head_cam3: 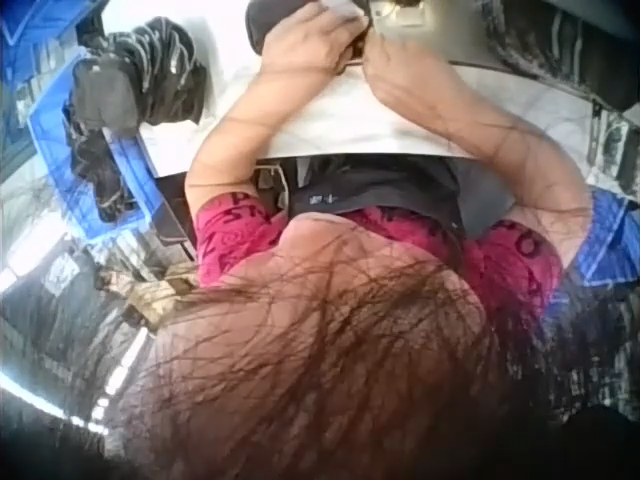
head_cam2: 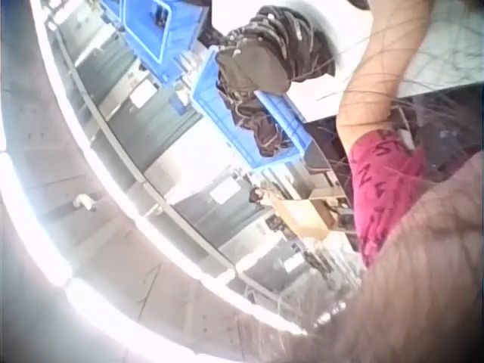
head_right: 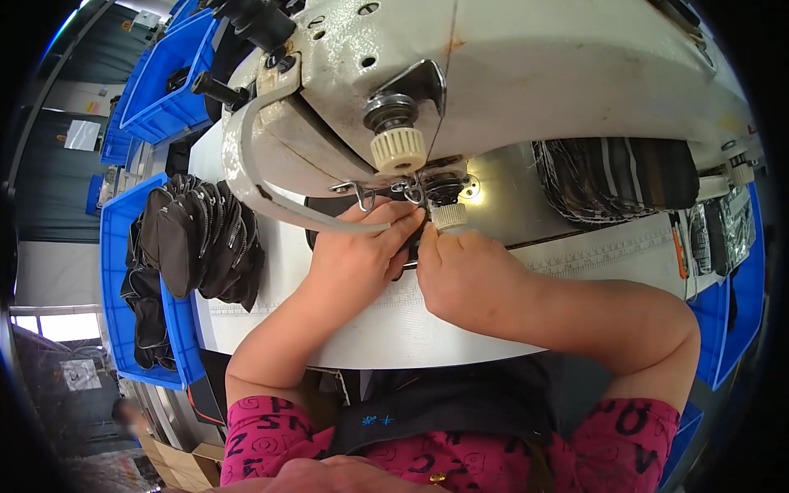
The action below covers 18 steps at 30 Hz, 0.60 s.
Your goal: Sewing pieces of leather or fabric together using an industrial sewing machine.
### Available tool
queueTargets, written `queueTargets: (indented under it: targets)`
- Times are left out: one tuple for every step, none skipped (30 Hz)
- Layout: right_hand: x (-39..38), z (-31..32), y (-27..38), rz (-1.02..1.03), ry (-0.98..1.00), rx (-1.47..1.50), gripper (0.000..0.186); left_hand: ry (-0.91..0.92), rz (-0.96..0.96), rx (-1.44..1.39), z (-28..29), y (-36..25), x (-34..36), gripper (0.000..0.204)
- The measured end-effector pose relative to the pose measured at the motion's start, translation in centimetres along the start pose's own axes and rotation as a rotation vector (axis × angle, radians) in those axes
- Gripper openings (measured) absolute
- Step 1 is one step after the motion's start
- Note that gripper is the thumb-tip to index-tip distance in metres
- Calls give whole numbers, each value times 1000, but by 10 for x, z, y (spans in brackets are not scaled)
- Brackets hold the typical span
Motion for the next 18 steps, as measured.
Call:
queueTargets:
  targets:
    - [0, -1, -2, 1, 0, 0, 37, -4, 7, 15, 0, 1, 1, 46]
    - [0, -2, -4, 1, 8, -1, 39, -8, 15, 31, 0, 3, 1, 43]
    - [1, -3, -5, 2, 15, -1, 40, -8, 15, 32, 0, 4, 2, 43]
    - [1, -4, -6, 2, 14, -2, 40, -16, 19, 46, 1, 5, 4, 44]
    - [2, -3, -9, -27, -1, 5, 40, -24, 23, 59, 2, 6, 5, 45]
    - [2, -2, -12, -55, -16, 11, 40, -25, 24, 61, 2, 7, 5, 45]
    - [2, -3, -12, -54, -18, 11, 40, -7, 37, 61, 0, 10, 5, 46]
    - [2, -5, -14, -67, -2, 23, 39, 12, 49, 62, -2, 12, 5, 47]
    - [2, -7, -16, -79, 13, 35, 38, 11, 50, 64, -4, 14, 5, 47]
    - [3, -8, -16, -78, 12, 34, 38, -12, 62, 38, -4, 16, 4, 48]
    - [2, -9, -16, -90, -1, 31, 38, -34, 73, 12, -3, 18, 4, 49]
    - [2, -8, -17, -103, -12, 28, 37, -34, 72, 12, -1, 19, 4, 49]
    - [2, -6, -18, -104, -11, 27, 37, -25, 108, -92, 2, 25, 4, 43]
    - [3, 0, -19, -81, -40, 20, 34, -15, 143, -195, 4, 32, 3, 37]
    - [4, 4, -19, -58, -69, 12, 31, -16, 140, -197, 5, 38, 1, 37]
    - [5, 4, -21, -60, -67, 9, 31, 4, 228, -365, 1, 54, -4, 32]
    - [6, -1, -27, -80, -28, 55, 27, 24, 314, -535, -5, 66, -7, 28]
    - [6, -6, -32, -102, 13, 98, 24, 45, 398, -561, -7, 70, -7, 21]
Point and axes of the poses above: each hand's wrist, its own x-axis towards the middle knuckle, its own z-axis out of the back of the hand, y = z × x, the point moved 10 cm from there along x, towards the middle knuckle, and after that the axes turned 1 degree about -x, right-handed, at the moved point
